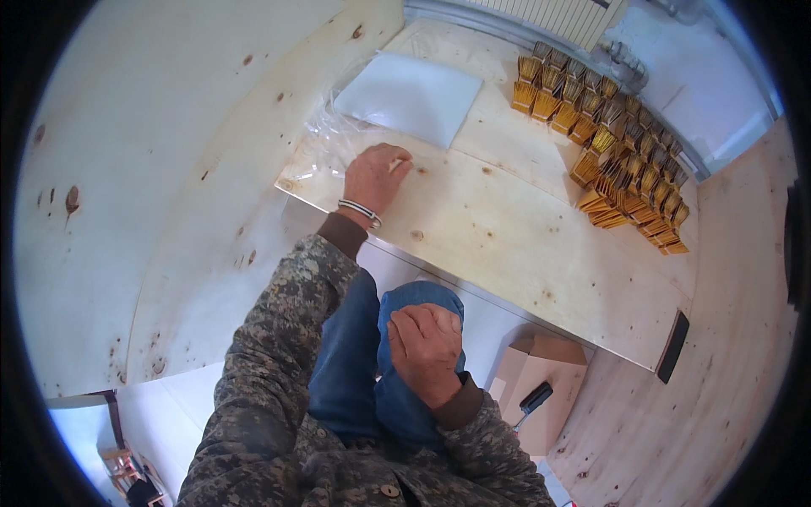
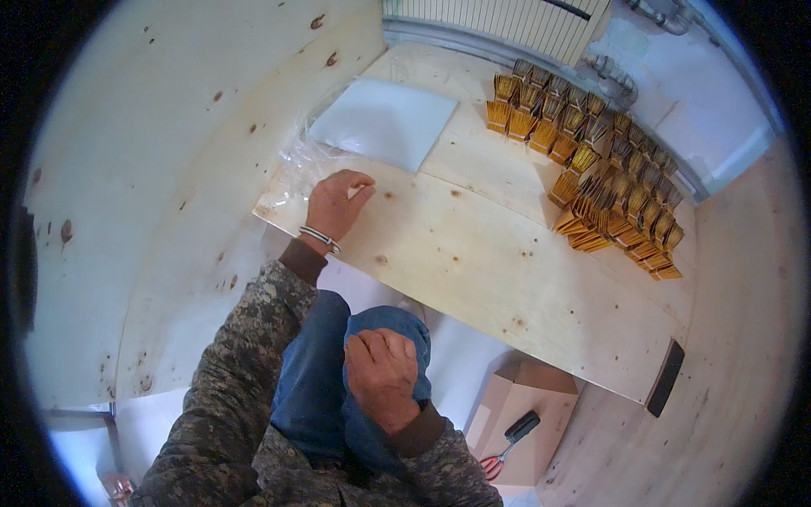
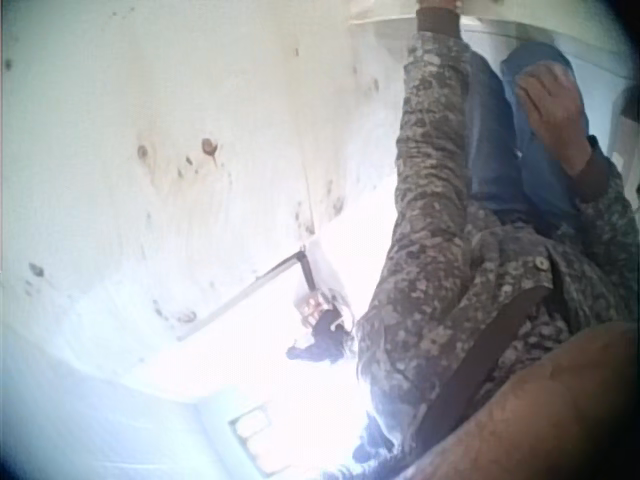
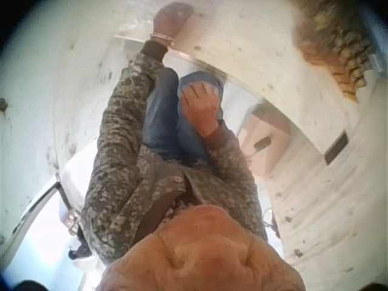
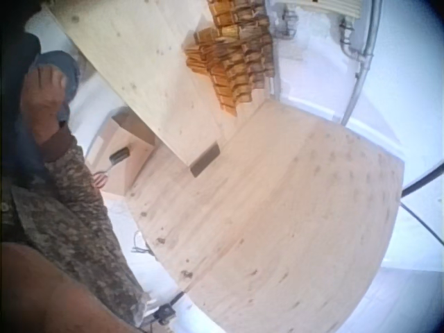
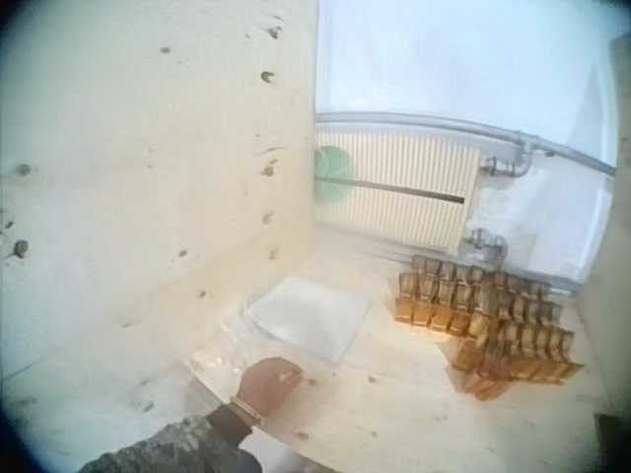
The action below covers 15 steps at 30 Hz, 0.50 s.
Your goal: The person folds a sheet of gold-colored paper on a wooden table, making multiple creases and shaping it into a triangular form. The person repeatedly aligns edges and presses folds to create a structured origami-like object.
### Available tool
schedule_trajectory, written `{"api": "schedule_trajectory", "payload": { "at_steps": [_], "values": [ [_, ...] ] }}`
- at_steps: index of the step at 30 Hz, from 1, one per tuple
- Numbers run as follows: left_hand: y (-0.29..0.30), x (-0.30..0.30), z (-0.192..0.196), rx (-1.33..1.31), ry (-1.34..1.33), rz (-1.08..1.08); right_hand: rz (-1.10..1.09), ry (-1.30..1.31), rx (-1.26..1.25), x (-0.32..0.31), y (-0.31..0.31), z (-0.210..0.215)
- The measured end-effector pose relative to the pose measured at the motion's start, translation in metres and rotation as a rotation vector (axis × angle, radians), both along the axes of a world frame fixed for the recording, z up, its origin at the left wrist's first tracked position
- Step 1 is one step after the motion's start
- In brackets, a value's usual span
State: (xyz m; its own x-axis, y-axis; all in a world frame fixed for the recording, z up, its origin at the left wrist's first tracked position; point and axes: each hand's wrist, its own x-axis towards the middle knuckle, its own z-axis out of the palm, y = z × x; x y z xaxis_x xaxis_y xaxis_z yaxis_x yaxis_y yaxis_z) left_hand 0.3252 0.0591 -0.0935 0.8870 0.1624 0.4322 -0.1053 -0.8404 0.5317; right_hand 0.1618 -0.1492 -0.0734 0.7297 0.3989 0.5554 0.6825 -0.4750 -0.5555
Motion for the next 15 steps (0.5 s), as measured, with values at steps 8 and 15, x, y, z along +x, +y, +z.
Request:
{"api": "schedule_trajectory", "payload": {
  "at_steps": [8,15],
  "values": [
    [0.031,0.07,-0.012,0.719,-0.277,-0.191,0.016,-0.054,-0.006,0.002,0.003,-0.006],
    [0.051,0.104,-0.029,0.882,-0.131,-0.26,0.008,-0.025,0.003,0.004,0.003,-0.008]
  ]
}}
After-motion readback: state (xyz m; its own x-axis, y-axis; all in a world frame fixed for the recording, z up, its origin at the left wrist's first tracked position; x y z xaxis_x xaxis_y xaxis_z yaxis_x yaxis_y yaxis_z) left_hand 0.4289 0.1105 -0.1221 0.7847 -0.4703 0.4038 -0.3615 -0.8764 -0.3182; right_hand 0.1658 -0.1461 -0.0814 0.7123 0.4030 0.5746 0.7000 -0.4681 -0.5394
